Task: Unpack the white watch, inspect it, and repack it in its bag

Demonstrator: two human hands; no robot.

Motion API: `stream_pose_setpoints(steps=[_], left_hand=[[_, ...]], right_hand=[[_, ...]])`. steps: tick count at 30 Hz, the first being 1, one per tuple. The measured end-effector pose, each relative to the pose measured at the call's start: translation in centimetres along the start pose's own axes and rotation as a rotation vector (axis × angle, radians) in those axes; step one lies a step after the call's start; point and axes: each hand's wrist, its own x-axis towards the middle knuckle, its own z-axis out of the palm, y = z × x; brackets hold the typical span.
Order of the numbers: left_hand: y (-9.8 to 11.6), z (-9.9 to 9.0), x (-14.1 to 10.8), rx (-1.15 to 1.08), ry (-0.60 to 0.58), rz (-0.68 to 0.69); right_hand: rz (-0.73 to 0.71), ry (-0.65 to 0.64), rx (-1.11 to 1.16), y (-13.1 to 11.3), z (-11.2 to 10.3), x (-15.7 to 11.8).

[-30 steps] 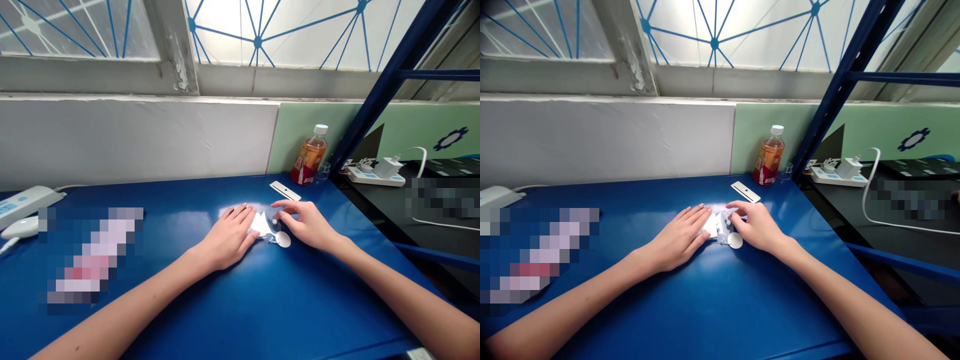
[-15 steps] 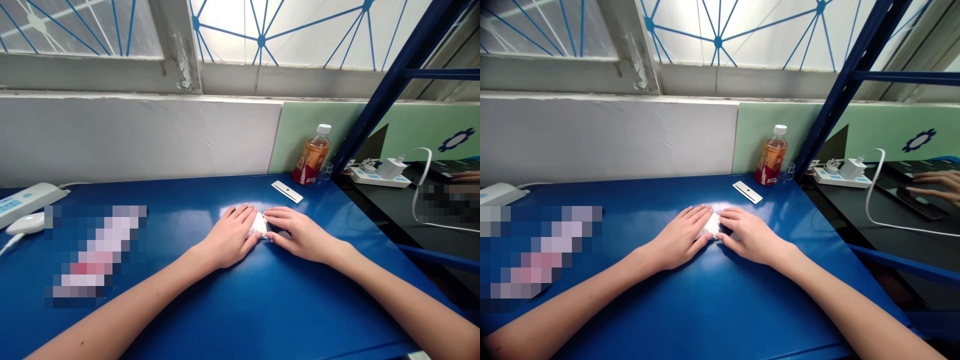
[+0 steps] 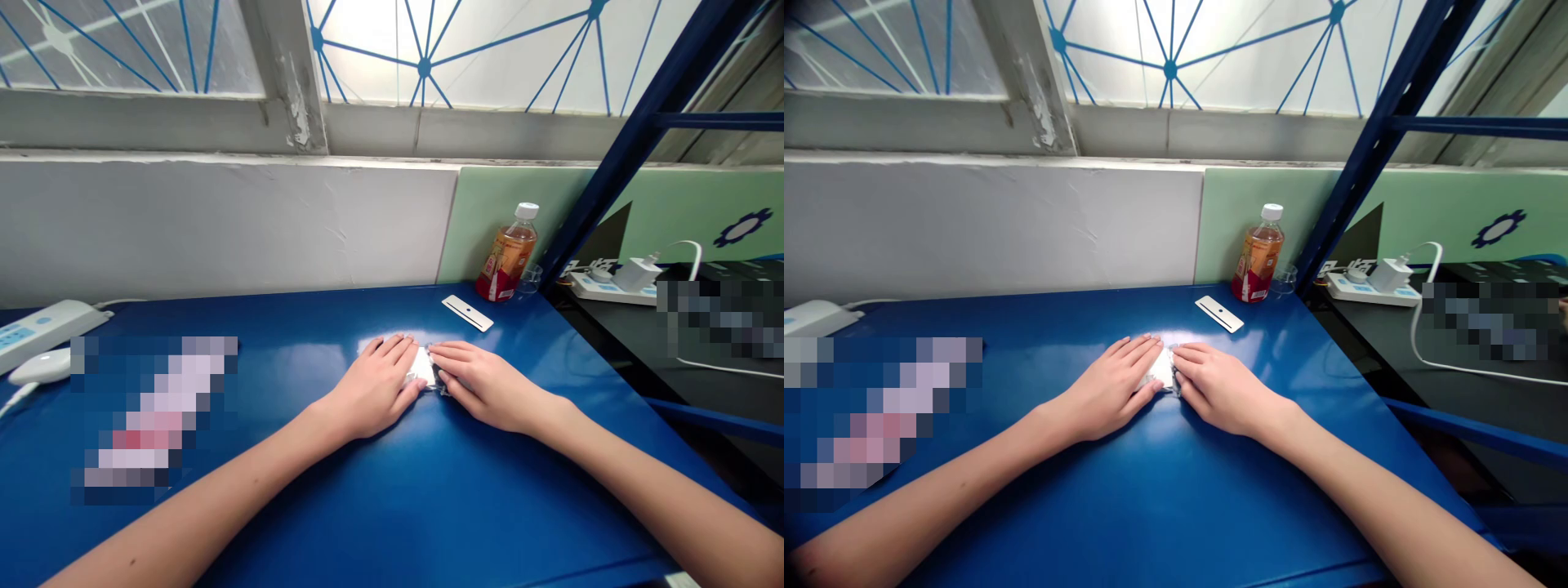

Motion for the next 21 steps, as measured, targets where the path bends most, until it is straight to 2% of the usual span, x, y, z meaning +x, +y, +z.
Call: stream_pose_setpoints(steps=[7,21], left_hand=[[-0.1,0.1,0.0,0.048,-0.016,0.0],[0.3,-0.3,0.0,0.064,-0.077,-0.005]], right_hand=[[-0.04,-0.014,-0.18,-0.8,0.1,0.1],[-0.117,-0.042,-0.331,-1.5,0.2,0.7]])
